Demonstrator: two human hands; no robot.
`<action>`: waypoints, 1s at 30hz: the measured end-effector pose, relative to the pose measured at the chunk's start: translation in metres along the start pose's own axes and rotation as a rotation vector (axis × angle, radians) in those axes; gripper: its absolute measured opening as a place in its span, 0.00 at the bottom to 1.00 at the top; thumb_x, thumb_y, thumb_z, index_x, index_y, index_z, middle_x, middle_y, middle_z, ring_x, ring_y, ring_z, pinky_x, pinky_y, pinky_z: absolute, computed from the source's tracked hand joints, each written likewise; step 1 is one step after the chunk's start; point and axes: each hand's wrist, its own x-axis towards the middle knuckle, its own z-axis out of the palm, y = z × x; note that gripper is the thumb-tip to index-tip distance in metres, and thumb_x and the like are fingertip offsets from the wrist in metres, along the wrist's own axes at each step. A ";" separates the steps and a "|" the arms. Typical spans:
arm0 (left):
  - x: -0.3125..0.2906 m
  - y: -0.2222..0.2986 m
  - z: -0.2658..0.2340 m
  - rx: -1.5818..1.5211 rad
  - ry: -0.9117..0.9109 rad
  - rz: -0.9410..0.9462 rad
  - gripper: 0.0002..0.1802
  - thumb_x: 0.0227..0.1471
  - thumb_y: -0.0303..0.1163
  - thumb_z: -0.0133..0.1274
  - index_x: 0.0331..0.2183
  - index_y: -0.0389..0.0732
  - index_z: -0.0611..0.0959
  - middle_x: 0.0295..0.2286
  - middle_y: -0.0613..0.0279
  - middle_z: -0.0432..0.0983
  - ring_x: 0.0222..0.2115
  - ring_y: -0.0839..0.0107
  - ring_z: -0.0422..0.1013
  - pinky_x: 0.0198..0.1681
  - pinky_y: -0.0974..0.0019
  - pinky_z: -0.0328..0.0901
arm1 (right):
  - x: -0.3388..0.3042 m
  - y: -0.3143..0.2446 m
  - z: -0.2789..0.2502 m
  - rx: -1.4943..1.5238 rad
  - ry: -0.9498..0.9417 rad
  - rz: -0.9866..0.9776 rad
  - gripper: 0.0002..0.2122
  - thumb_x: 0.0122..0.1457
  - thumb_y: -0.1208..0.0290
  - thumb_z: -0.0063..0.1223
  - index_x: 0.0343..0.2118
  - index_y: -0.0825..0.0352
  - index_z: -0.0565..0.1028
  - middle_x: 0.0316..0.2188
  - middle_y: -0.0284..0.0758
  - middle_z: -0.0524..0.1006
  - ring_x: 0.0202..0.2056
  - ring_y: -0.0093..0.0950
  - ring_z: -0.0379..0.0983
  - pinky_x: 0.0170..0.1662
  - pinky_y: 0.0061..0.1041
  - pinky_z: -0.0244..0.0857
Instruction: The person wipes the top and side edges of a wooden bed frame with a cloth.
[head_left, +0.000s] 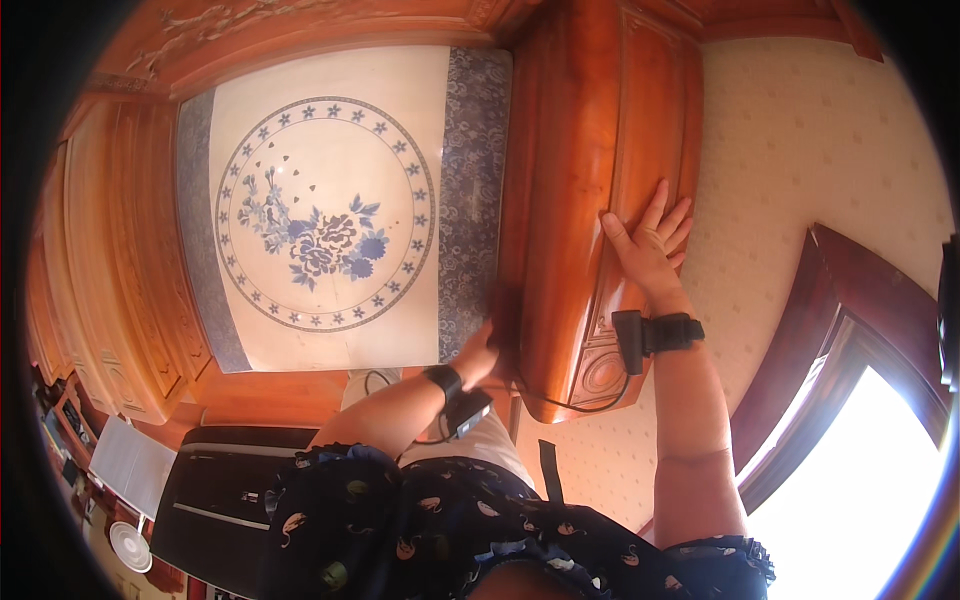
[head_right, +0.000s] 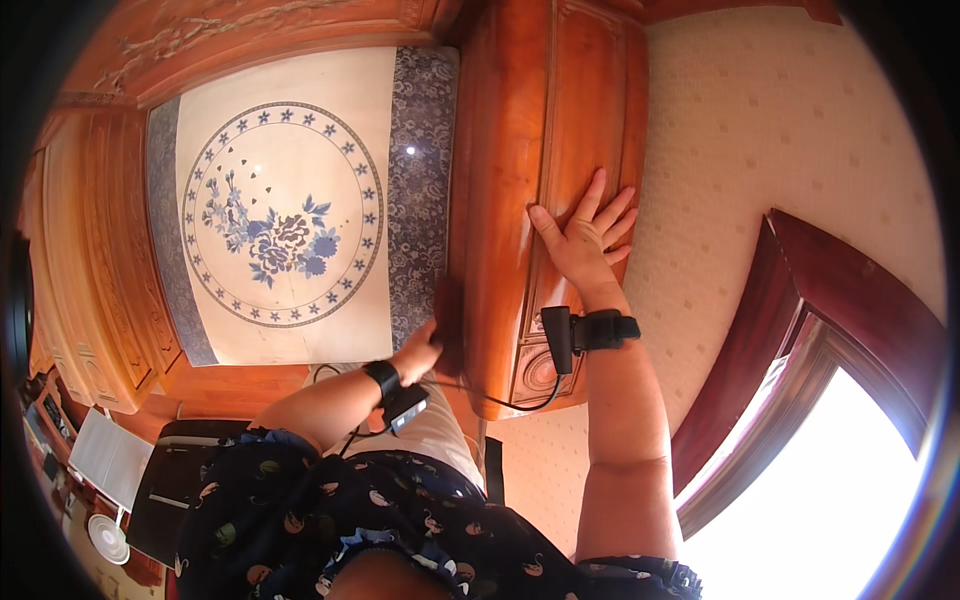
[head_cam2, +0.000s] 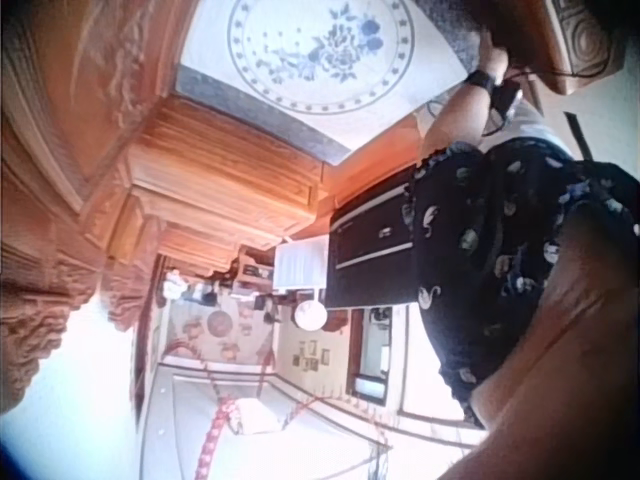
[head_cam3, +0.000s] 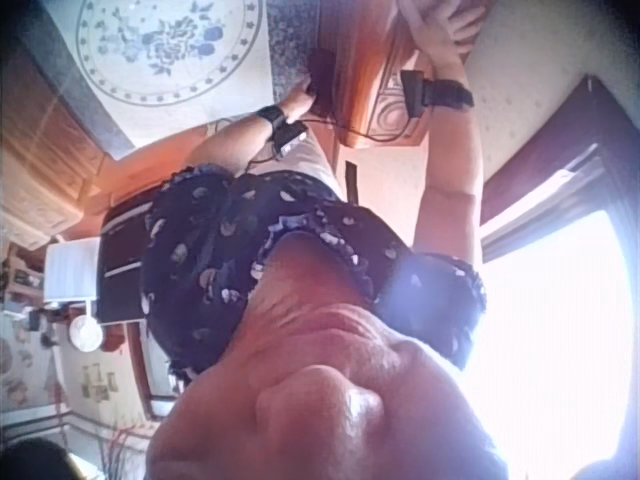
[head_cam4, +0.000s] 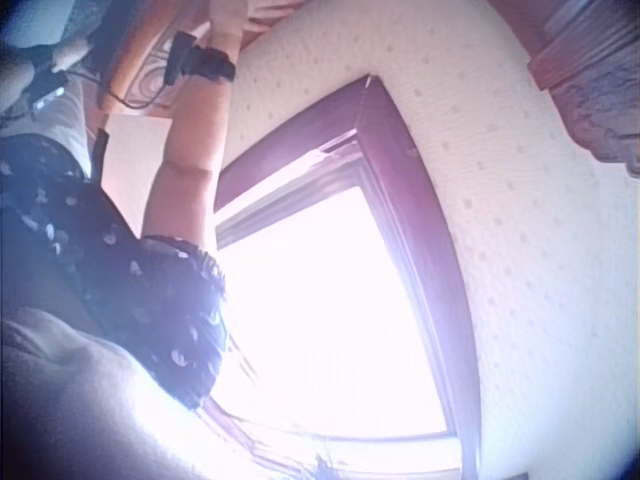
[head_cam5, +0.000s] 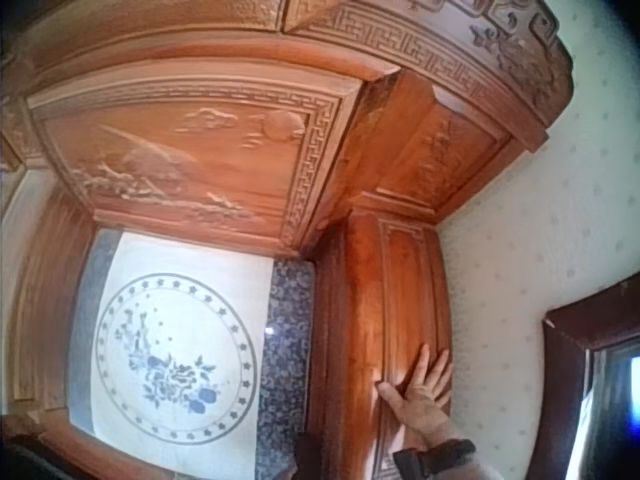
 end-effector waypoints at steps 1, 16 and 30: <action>-0.010 -0.003 0.003 -0.038 -0.019 -0.100 0.26 0.49 0.20 0.37 0.52 0.40 0.61 0.49 0.52 0.62 0.50 0.64 0.59 0.52 0.66 0.55 | 0.000 0.001 0.000 -0.004 -0.001 -0.005 0.50 0.42 0.33 0.45 0.59 0.49 0.29 0.58 0.48 0.21 0.58 0.50 0.14 0.53 0.59 0.23; 0.126 0.225 -0.013 0.387 0.276 0.367 0.33 0.41 0.14 0.36 0.53 0.30 0.56 0.52 0.42 0.56 0.53 0.57 0.55 0.55 0.66 0.50 | -0.006 -0.003 -0.006 0.008 -0.008 -0.010 0.49 0.43 0.35 0.46 0.59 0.50 0.28 0.58 0.48 0.20 0.58 0.50 0.13 0.52 0.59 0.22; 0.127 0.210 -0.025 0.532 0.273 0.626 0.24 0.47 0.20 0.39 0.49 0.32 0.64 0.46 0.45 0.65 0.48 0.59 0.62 0.51 0.66 0.56 | -0.005 -0.005 -0.005 0.036 -0.025 0.011 0.50 0.42 0.35 0.46 0.59 0.49 0.28 0.58 0.48 0.19 0.58 0.50 0.13 0.53 0.59 0.20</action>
